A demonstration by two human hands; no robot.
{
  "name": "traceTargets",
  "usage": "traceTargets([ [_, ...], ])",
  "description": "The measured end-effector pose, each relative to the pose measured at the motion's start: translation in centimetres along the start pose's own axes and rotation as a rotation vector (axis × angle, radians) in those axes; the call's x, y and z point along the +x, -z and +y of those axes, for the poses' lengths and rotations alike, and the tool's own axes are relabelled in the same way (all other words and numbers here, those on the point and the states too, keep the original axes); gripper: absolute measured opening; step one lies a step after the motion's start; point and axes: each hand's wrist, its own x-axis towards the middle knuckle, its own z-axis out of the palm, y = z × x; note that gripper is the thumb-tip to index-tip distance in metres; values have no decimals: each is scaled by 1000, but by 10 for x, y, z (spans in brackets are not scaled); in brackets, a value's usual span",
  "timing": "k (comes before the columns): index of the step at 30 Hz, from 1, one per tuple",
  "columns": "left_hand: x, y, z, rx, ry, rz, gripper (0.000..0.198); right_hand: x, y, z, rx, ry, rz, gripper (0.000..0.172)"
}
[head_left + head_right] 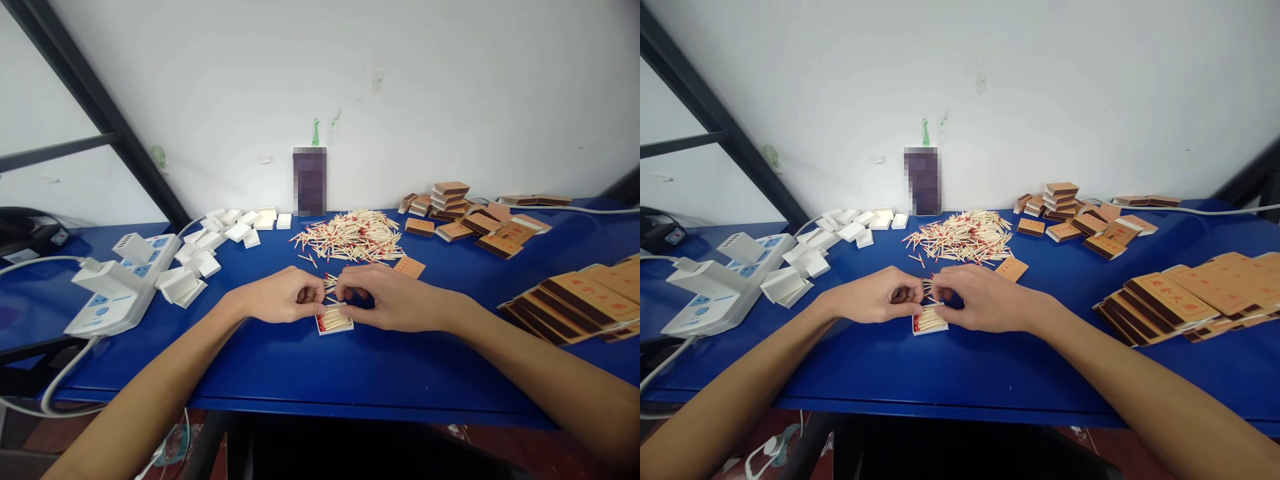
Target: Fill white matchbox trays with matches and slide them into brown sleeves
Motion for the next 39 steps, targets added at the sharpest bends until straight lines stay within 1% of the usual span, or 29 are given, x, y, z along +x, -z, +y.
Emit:
traceTargets([
  [2,0,-1,0,-6,2,0,25,1,0,3,-17,-7,36,12],
  [5,0,-2,-1,-7,9,7,28,1,-3,10,-107,-46,138,14],
  [7,0,-3,-2,-5,25,13,29,1,-6,16,-179,-51,183,21],
  [10,1,-4,-1,5,53,13,30,1,-10,22,-222,-6,174,32],
  [13,3,-5,-2,20,39,32,34,3,-13,24,-196,12,142,30],
  [14,4,-6,-3,29,31,64,36,4,-14,25,-181,13,140,28],
  [16,5,-6,-8,81,25,186,35,6,-16,26,-155,25,148,25],
  [18,5,-5,-15,200,31,335,30,8,-19,29,-139,42,170,22],
  [19,5,-5,-18,283,31,389,27,10,-20,30,-133,49,186,21],
  [20,5,-5,-21,363,23,415,27,10,-22,32,-128,54,204,20],
  [22,5,-5,-26,477,11,401,33,12,-26,34,-119,63,251,19],
  [25,6,-6,-29,535,19,340,41,13,-29,36,-101,70,298,17],
  [27,7,-7,-28,545,26,332,38,14,-29,35,-88,71,302,15],
  [31,9,-9,-27,510,8,331,23,14,-26,31,-73,48,291,13],
  [36,10,-10,-27,450,0,308,24,13,-22,28,-42,-33,245,12],
  [39,10,-11,-26,436,4,298,22,12,-21,27,-62,-38,243,13],
])
